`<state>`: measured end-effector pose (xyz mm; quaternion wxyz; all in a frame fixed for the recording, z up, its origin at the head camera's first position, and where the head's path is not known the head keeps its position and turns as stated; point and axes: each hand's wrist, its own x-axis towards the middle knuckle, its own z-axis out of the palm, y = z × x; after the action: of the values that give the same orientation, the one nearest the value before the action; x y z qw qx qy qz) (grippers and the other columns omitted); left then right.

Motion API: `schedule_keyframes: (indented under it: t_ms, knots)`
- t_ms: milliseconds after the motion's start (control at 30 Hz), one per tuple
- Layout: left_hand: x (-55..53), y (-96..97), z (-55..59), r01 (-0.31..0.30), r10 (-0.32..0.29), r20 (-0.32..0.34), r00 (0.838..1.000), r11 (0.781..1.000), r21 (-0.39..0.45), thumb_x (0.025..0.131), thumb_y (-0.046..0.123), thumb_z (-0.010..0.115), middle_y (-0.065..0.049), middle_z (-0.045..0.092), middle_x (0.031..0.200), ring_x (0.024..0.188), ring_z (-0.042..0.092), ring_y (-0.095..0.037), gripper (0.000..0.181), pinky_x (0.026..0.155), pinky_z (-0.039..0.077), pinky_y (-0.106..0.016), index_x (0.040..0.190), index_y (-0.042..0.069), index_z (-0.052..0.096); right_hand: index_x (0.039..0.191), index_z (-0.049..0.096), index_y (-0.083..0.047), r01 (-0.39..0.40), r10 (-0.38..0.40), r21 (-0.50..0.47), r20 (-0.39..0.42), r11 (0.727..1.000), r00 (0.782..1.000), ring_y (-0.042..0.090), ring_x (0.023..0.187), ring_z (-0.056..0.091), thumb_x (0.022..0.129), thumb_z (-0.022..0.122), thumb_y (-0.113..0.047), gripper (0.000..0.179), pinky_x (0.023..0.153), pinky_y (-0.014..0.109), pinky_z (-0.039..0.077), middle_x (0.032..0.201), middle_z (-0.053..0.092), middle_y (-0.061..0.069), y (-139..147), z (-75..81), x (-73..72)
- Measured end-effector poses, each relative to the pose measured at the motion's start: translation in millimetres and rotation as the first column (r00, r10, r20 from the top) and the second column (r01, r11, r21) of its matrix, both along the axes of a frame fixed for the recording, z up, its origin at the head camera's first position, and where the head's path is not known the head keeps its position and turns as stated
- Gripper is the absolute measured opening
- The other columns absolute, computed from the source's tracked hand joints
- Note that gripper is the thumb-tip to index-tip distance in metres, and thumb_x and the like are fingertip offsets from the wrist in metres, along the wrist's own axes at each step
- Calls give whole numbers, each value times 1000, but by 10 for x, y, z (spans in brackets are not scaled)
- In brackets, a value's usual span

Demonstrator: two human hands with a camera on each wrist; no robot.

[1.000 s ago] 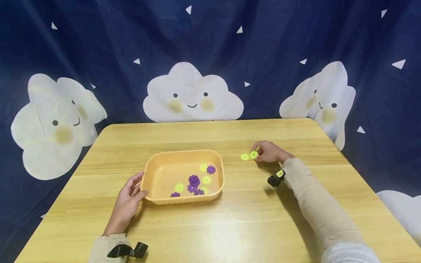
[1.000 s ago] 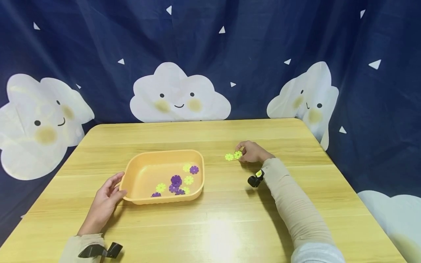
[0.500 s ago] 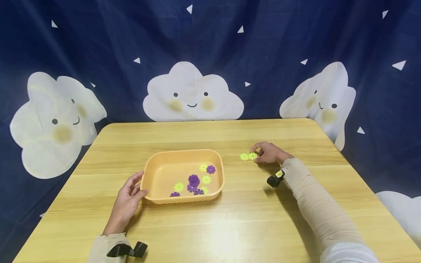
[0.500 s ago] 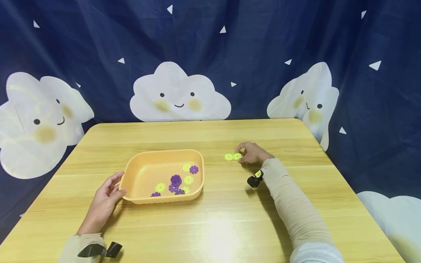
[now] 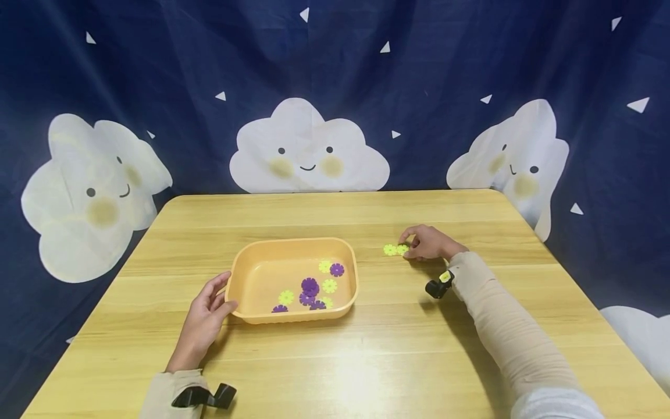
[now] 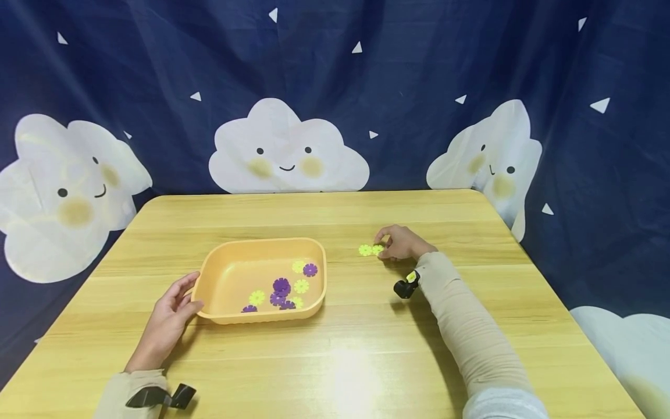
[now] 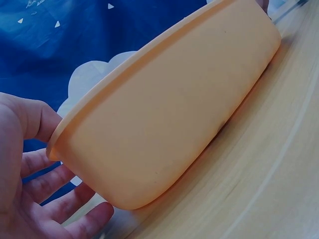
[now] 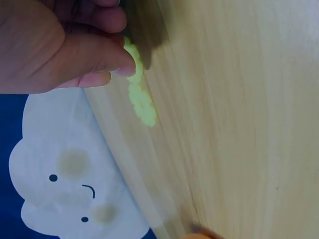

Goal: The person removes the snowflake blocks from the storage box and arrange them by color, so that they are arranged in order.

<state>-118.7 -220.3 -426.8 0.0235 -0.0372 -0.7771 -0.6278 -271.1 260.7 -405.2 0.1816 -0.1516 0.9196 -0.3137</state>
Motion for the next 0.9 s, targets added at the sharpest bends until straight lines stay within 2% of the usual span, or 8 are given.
schedule_keyframes:
  t_ms: [267, 433, 600, 667, 733, 800, 900]
  knots:
    - [2, -5, 7, 10, -10, 5, 1000, 1000, 2, 94, -7, 52, -23, 33, 147, 114, 51, -2, 57, 88, 46, -11, 147, -3, 31, 117, 60, 1, -8, 9, -37, 27, 999, 1000, 20, 63, 61, 90, 66, -6, 28, 57, 28, 51, 83, 67, 11, -116, 76, -9]
    - [7, -19, 13, 15, -15, -1, 1000, 1000, 16, 94, -7, 53, -24, 33, 146, 113, 51, -1, 59, 89, 45, -11, 148, -4, 29, 120, 57, 2, -43, 45, -59, 35, 997, 998, 24, 65, 62, 93, 62, -6, 28, 58, 29, 49, 85, 67, 14, -206, 142, -16]
    - [8, -47, 33, 3, -3, 1, 1000, 1000, 26, 95, -3, 55, -24, 34, 145, 113, 51, -3, 61, 90, 45, -11, 149, -5, 26, 122, 56, 5, -92, 94, -83, 13, 992, 996, 23, 62, 59, 94, 59, -4, 30, 56, 29, 46, 80, 65, 16, -299, 193, -24]
    - [5, -57, 46, -6, 5, 12, 1000, 997, 73, 97, 0, 54, -23, 35, 145, 113, 51, -5, 60, 90, 46, -13, 149, -6, 25, 123, 55, 7, -109, 110, -98, 7, 989, 994, 25, 62, 59, 94, 57, -3, 31, 55, 29, 46, 77, 64, 18, -335, 211, -26]
    - [-2, -64, 55, -18, 14, 24, 1000, 988, 155, 99, 5, 54, -19, 37, 143, 113, 52, -6, 58, 89, 48, -16, 148, -6, 24, 123, 55, 7, -114, 115, -110, 6, 987, 993, 29, 64, 60, 94, 56, -2, 30, 54, 29, 46, 77, 64, 19, -370, 226, -32]
    - [-10, -66, 58, -29, 21, 32, 999, 965, 260, 100, 8, 52, -13, 43, 138, 112, 55, -7, 54, 87, 50, -18, 146, -4, 28, 123, 55, 7, -116, 117, -109, -1, 987, 993, 34, 67, 62, 95, 55, -1, 30, 53, 30, 47, 78, 64, 20, -402, 245, -36]
    - [-17, -69, 51, -33, 22, 33, 999, 919, 394, 101, 10, 50, -4, 51, 129, 109, 58, -9, 42, 84, 52, -20, 140, 4, 36, 123, 56, 5, -110, 111, -110, -3, 988, 994, 38, 70, 63, 95, 56, -2, 28, 52, 31, 47, 82, 65, 21, -463, 266, -45]
